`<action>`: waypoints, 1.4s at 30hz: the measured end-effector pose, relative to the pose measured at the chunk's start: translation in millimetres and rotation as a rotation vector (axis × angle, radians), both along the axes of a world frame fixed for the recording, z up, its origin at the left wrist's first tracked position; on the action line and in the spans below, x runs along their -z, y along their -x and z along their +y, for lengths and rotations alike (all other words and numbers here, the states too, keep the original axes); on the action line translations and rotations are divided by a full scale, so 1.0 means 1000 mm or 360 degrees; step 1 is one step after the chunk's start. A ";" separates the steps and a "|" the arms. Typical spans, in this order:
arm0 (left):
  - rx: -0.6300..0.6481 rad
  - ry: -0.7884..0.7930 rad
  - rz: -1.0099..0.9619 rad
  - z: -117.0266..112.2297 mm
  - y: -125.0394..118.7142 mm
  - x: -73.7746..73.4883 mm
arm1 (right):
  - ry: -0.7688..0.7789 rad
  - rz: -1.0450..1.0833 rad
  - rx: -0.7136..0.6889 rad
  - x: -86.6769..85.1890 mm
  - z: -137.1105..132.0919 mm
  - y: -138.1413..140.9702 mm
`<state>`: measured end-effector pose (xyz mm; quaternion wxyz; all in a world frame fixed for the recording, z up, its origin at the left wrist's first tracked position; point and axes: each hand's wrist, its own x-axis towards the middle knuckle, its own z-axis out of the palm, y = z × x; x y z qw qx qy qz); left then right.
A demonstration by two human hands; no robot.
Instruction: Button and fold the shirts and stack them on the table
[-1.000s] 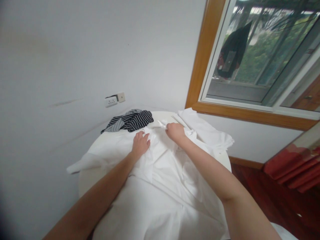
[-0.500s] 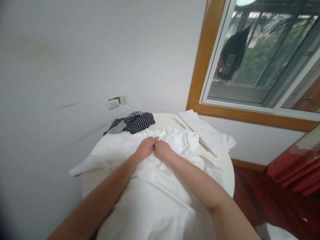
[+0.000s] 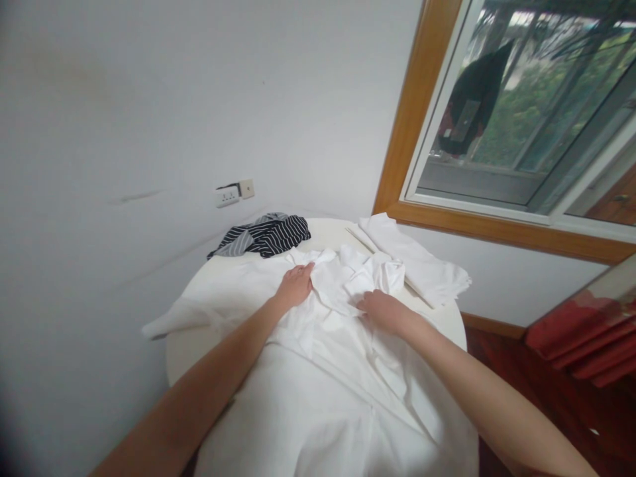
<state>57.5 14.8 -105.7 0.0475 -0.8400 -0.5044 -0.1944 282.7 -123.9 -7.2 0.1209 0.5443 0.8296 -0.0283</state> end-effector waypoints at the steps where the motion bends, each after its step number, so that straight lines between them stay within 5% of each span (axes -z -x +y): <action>1: 0.0000 0.0001 -0.0005 0.001 0.000 0.001 | 0.0006 0.0027 0.0014 0.000 -0.005 0.002; 6: 0.0012 0.0025 0.0012 0.002 0.002 0.001 | 0.0390 0.0390 -0.0090 -0.006 -0.023 0.022; 9: 0.0035 0.0040 0.0061 0.001 0.003 0.000 | 0.0688 0.0635 -0.0122 -0.018 -0.007 0.022; 10: 0.0037 0.0043 0.0079 0.001 0.004 -0.001 | 0.0600 0.0683 -0.0119 -0.021 0.005 0.019; 12: 0.0036 0.0048 0.0104 0.000 0.004 -0.001 | 0.0028 0.0640 -0.0063 -0.026 0.035 0.009; 15: 0.0039 0.0049 0.0109 0.001 0.004 -0.001 | -0.0476 0.0208 0.0262 -0.023 0.081 -0.013; 19: 0.0043 0.0019 0.0108 0.003 0.005 0.002 | -0.0263 -0.0053 0.0714 -0.003 0.116 -0.038; 27: 0.0027 0.0046 0.0107 0.003 0.005 0.004 | -0.0254 -0.0048 0.0550 0.028 0.122 -0.040; 37: -0.0107 0.0080 0.0031 -0.003 -0.003 -0.003 | -0.0763 -0.0377 0.0701 -0.021 0.112 -0.090; 42: -0.0180 0.0072 0.0047 -0.007 -0.004 -0.007 | -0.0932 -0.0439 0.0526 -0.020 0.115 -0.086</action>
